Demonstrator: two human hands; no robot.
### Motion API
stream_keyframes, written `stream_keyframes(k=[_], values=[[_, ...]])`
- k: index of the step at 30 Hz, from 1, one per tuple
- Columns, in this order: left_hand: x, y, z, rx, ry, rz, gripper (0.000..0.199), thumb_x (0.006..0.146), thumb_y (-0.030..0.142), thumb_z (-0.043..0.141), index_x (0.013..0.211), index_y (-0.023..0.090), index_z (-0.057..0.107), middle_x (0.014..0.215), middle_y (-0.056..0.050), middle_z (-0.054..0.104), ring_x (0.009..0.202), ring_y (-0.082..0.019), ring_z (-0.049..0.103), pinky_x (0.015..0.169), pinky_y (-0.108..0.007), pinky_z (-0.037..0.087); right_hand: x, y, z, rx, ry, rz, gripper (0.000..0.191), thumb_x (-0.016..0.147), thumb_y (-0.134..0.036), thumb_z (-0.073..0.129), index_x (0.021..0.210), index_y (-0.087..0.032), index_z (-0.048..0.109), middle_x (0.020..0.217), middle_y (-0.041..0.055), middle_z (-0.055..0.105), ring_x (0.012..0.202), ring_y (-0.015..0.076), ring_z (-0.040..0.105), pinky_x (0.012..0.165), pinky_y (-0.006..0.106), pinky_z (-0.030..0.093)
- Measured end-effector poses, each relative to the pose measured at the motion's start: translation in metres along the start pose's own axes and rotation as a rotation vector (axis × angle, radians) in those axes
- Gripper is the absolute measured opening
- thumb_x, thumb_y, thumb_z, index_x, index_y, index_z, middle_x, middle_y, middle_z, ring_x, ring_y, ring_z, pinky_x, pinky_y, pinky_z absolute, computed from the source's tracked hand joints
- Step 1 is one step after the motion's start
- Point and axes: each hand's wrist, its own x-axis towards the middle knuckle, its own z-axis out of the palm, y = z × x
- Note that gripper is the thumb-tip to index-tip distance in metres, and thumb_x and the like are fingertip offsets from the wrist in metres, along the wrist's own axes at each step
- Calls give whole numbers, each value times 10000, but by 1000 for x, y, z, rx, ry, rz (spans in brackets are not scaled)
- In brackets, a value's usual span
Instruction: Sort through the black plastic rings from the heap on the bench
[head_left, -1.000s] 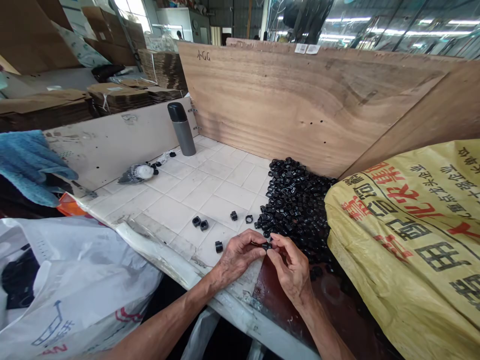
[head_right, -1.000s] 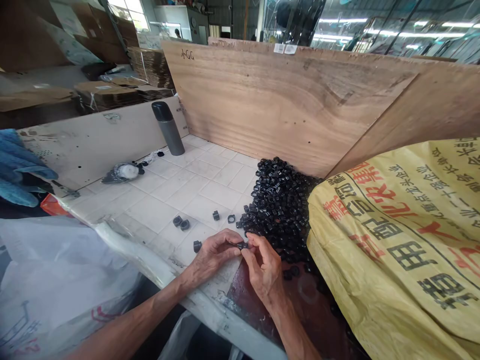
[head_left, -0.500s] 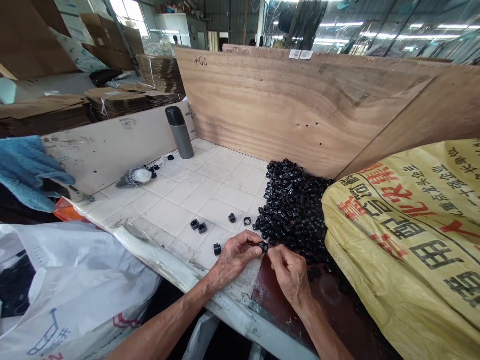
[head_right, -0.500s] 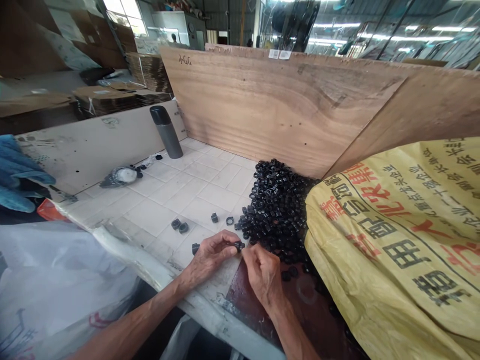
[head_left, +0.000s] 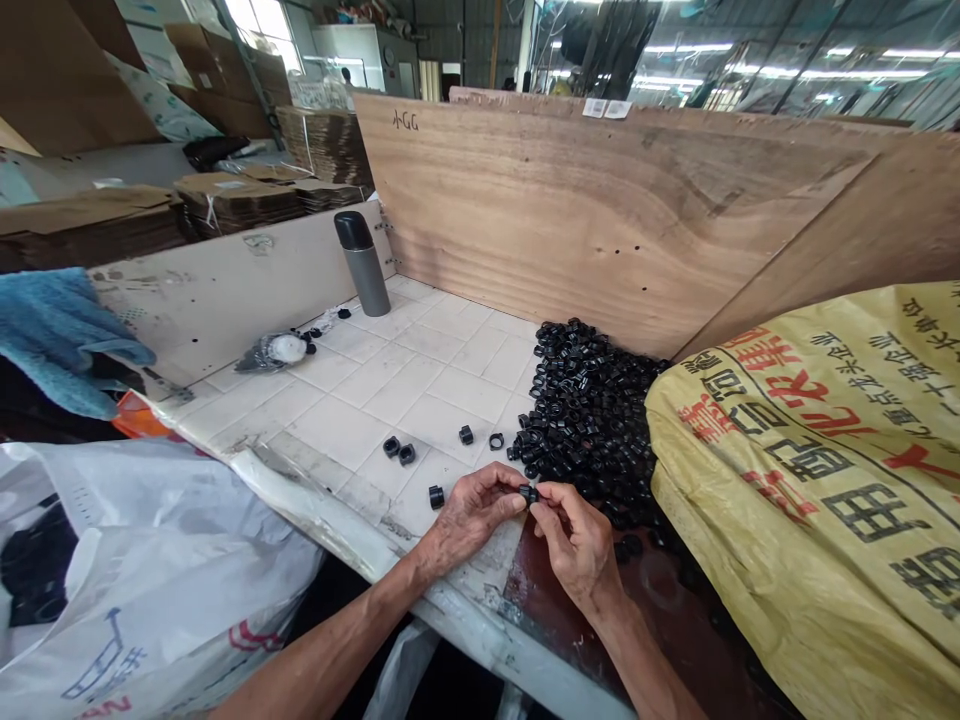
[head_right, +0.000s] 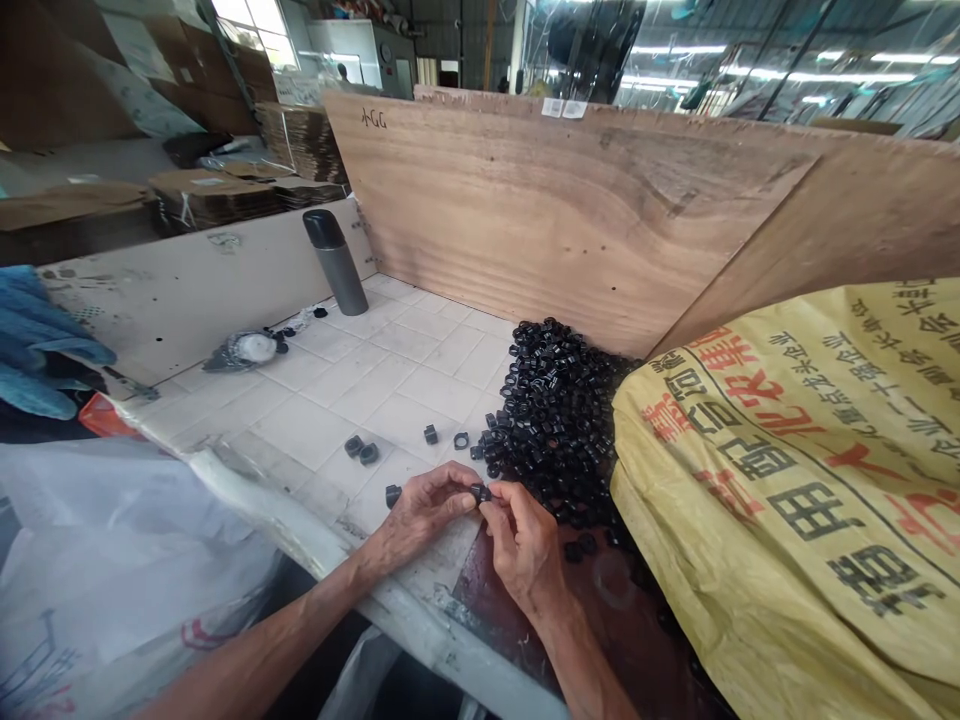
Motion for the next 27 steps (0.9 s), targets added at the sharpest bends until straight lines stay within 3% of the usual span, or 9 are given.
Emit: stream_keyframes(k=[3,6,9,12,14,17,23,25,27], values=[[-2,-8,-3,273,16,175,210,915,349,637,1036,179,667,1004,-85,664,955,-209,632,909,-357,512,0,2,3,26,-44,115,232,999,-399,470,1012,-199,588,634,-14,601,522,147,570,573,254,493],[-4,-11,-3,458,-9,295,181,940,314,596,1057,198,670,1076,-101,656,1052,-224,610,975,-372,481,1,0,5,32,-83,216,362,1023,-454,397,815,-208,562,549,-42,522,468,128,502,491,227,424],[-5,-7,2,332,-34,153,235,920,384,620,1033,183,664,985,-89,672,923,-206,647,886,-355,522,-1,-4,5,-48,-3,167,414,1027,-437,385,706,-214,523,577,-22,531,528,139,527,523,231,434],[-8,-2,3,29,-26,-97,362,839,475,708,981,148,650,831,-60,685,750,-178,669,771,-330,553,-6,-8,4,-48,56,16,243,1009,-359,443,927,-203,610,780,29,643,667,166,621,636,254,508],[-14,0,0,-79,6,-159,404,806,492,740,961,130,653,794,-59,694,717,-170,674,761,-323,553,-9,-11,5,-35,14,-92,195,1000,-308,458,1043,-209,620,888,60,667,776,191,650,723,288,532],[-27,-2,-7,-81,50,-116,371,821,482,726,958,144,656,799,-52,695,732,-175,670,763,-320,546,-12,-16,13,-23,-51,-112,178,982,-322,497,1007,-215,637,832,59,664,754,208,645,719,312,535],[-43,-5,-11,332,122,223,213,921,403,600,969,208,670,979,-76,664,906,-209,627,872,-347,504,-15,-19,35,307,-129,365,362,993,-501,452,847,-199,587,489,-57,490,422,146,501,451,247,452],[-42,-5,-10,222,123,160,234,915,419,607,967,195,653,934,-72,668,855,-202,636,822,-340,520,-16,-18,38,267,-114,329,367,985,-506,467,841,-195,599,502,-44,522,431,150,523,453,245,460],[-40,-4,-10,29,125,25,292,886,455,646,968,175,637,862,-60,679,766,-186,646,757,-325,532,-17,-16,38,159,-75,191,305,961,-478,524,933,-194,633,649,8,644,558,182,629,535,258,523]])
